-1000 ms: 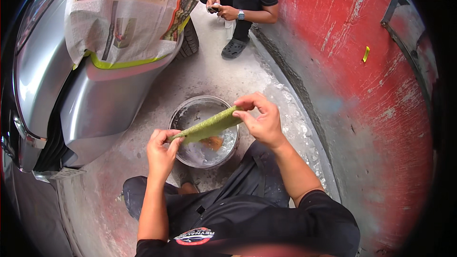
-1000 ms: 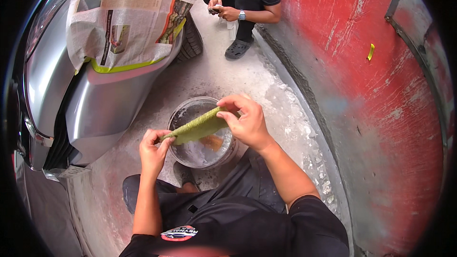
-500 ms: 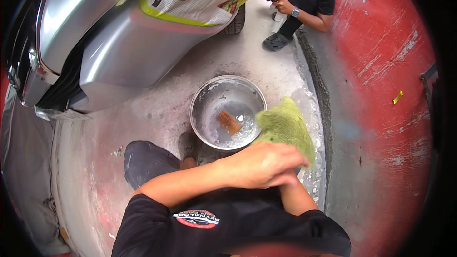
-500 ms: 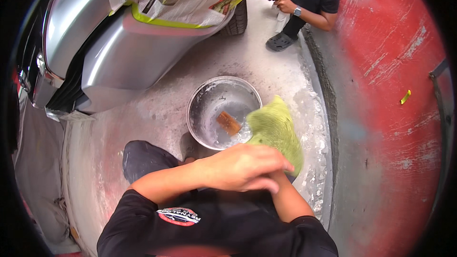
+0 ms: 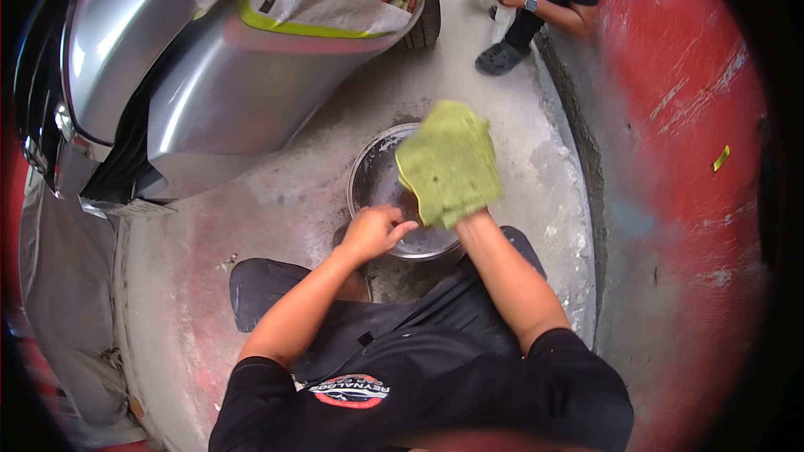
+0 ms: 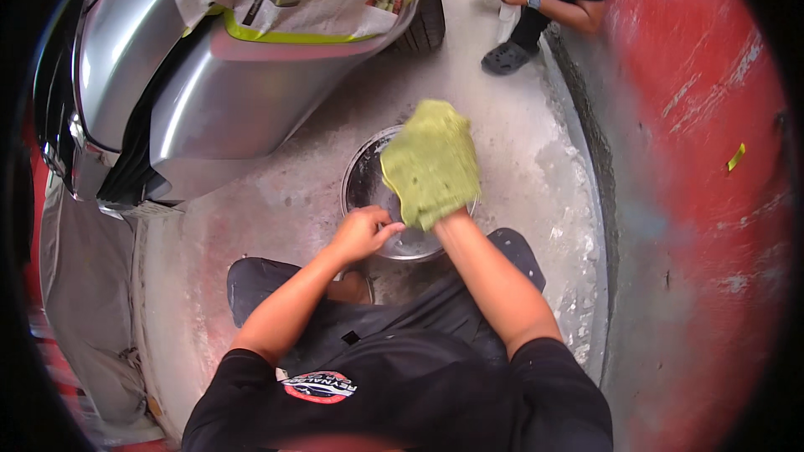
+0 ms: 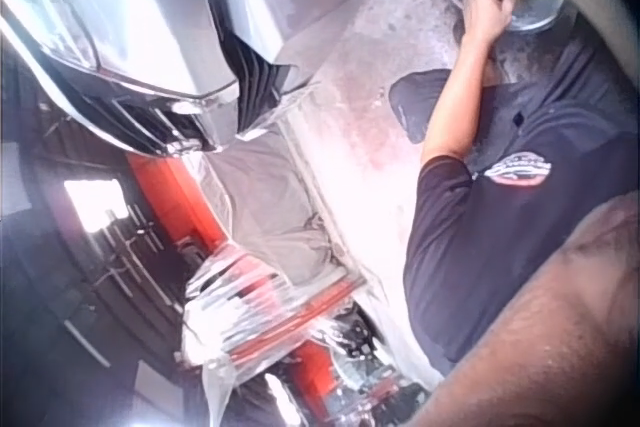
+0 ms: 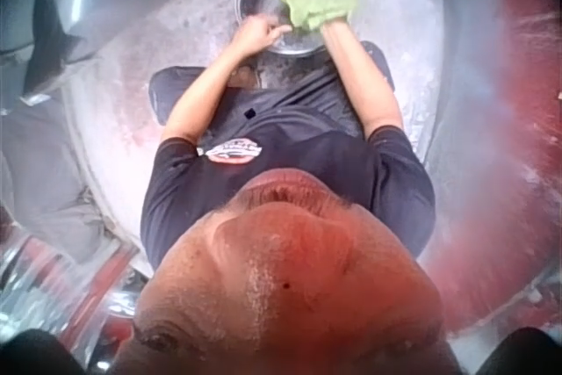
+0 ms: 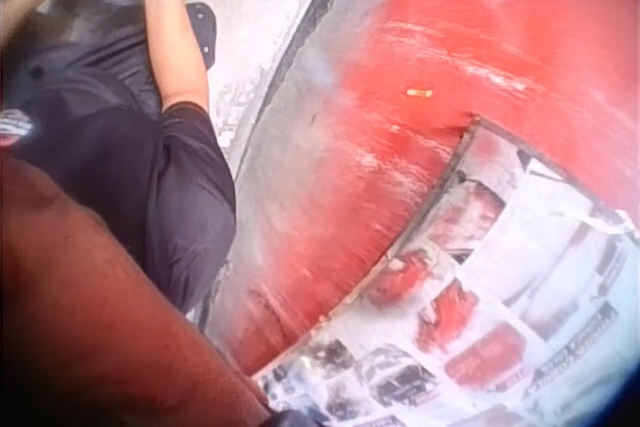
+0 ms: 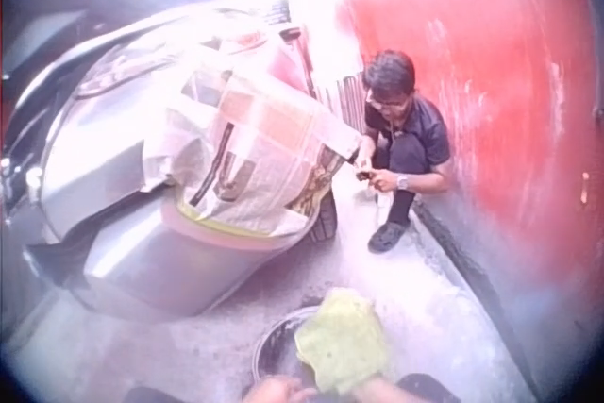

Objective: Sanding the bumper of a silver car using a wet sanding block and water.

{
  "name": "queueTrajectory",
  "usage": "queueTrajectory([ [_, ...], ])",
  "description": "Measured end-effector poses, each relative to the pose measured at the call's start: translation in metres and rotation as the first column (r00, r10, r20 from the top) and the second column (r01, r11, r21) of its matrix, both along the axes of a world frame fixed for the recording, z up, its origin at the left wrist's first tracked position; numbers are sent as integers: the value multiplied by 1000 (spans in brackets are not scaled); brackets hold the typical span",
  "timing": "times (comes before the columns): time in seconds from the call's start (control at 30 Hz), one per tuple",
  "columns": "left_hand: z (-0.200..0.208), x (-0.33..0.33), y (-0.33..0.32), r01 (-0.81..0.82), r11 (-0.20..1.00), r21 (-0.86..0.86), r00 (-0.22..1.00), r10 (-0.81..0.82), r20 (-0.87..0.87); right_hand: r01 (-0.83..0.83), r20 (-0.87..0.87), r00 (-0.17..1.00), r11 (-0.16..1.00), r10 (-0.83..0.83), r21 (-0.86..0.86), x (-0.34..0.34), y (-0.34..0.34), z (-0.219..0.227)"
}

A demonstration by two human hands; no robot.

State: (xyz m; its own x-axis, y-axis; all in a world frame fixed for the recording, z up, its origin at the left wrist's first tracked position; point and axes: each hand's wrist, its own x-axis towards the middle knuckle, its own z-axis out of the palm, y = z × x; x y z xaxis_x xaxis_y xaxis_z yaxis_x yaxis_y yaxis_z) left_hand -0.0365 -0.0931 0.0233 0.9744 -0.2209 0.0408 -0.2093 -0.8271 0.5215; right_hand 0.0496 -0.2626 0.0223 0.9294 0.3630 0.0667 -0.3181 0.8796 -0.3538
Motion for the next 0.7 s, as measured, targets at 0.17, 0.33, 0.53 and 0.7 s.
queueTrajectory([
  [0.17,-17,-9,-10,-179,978,104,973,192,-126,442,433,841,873,-324,-207,110,86,-41],
  [0.33,-19,6,-22,-352,929,116,904,370,-216,309,81,936,910,-342,277,197,135,-50],
  [0.53,-18,4,-24,-363,918,162,906,388,-171,374,39,925,923,-379,93,230,131,-32],
  [0.7,-19,-4,-9,-418,894,162,891,438,-118,328,-43,940,930,-339,-164,246,133,19],
])
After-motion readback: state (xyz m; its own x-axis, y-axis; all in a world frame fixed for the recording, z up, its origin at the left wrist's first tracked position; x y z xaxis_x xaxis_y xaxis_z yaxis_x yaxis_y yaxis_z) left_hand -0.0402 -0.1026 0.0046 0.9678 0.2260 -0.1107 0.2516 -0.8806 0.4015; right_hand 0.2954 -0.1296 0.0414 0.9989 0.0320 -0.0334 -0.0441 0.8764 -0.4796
